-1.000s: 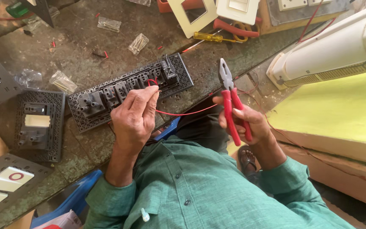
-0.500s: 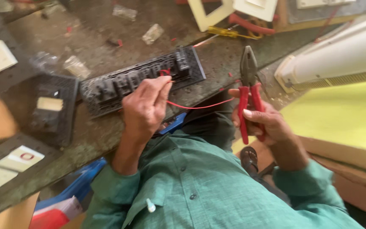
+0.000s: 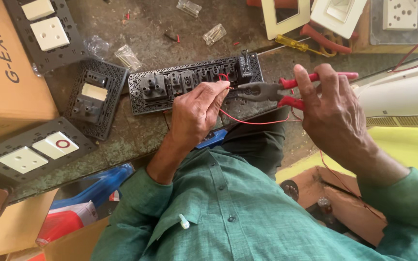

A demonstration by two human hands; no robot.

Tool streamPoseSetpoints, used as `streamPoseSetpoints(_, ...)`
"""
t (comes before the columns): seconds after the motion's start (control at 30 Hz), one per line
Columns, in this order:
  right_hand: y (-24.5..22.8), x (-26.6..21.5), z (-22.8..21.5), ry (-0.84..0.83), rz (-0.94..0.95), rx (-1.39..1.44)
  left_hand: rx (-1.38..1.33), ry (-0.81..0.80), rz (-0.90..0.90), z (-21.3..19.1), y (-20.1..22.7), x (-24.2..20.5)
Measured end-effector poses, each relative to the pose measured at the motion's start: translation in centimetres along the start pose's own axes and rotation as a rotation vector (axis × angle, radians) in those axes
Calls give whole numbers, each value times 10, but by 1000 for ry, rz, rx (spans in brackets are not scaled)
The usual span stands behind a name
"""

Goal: The person wires a switchboard by stripping red wires using pliers and inserting them into the terminals of electrical switches using a screwdriver.

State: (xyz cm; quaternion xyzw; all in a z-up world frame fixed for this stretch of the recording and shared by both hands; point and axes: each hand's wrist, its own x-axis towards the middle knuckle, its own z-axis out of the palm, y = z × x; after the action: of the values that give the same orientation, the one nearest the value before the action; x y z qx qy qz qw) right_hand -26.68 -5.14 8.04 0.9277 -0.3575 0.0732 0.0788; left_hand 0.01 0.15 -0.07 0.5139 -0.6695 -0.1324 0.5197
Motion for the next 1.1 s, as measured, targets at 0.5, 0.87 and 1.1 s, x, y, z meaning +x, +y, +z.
streamPoseSetpoints(0.5,3,4,3,-21,-27,-26,63,-42,76,0,-2,0)
streamPoseSetpoints(0.87,-1,13,0,113,-60,-194,106,-117,85,-5,-2,-1)
streamPoseSetpoints(1.1,24,40,-3,-916,239,349,195,-213,153,-5,-6,0)
